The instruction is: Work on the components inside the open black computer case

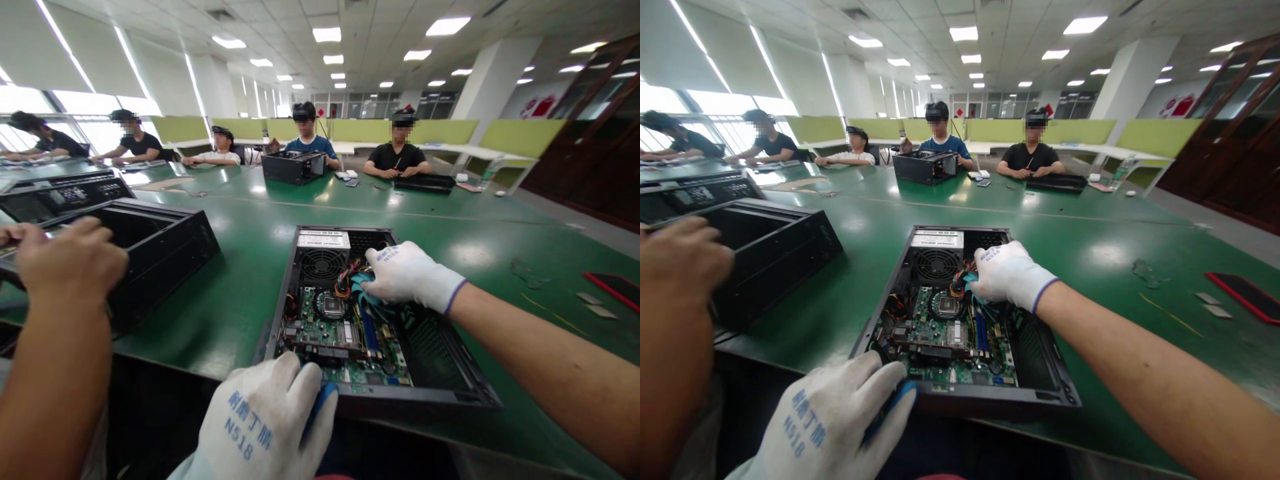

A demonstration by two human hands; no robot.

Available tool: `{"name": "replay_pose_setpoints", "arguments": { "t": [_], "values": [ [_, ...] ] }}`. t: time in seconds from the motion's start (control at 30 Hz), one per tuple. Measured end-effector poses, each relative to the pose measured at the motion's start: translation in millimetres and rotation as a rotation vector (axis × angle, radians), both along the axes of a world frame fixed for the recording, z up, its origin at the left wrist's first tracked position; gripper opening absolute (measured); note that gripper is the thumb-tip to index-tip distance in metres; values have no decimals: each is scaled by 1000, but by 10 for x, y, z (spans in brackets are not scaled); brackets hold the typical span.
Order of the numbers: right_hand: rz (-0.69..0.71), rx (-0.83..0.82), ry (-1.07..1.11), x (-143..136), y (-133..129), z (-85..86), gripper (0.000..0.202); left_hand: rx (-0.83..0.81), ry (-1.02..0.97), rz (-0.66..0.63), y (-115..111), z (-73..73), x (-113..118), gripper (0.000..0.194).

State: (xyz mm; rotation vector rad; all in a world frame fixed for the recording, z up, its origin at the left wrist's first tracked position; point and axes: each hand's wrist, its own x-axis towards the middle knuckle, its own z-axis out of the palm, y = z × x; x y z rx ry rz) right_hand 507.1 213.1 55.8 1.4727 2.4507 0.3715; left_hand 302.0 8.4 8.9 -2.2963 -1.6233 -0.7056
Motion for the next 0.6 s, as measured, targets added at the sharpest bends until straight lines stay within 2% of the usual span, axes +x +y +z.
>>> {"name": "replay_pose_setpoints", "arguments": {
  "t": [0.2,0.37,0.47,0.6],
  "values": [
    [-199,104,55,-85,156,162,52,2,-10,1,-5,-3,1,8],
    [-297,155,103,-266,343,39,46,15,18,23,-6,-24,4,10],
    [-247,146,164,-243,425,-47,56,19,33,19,-5,-36,0,13],
    [-60,11,211,-67,442,-26,72,8,41,22,-8,-37,-8,15]
  ]
}}
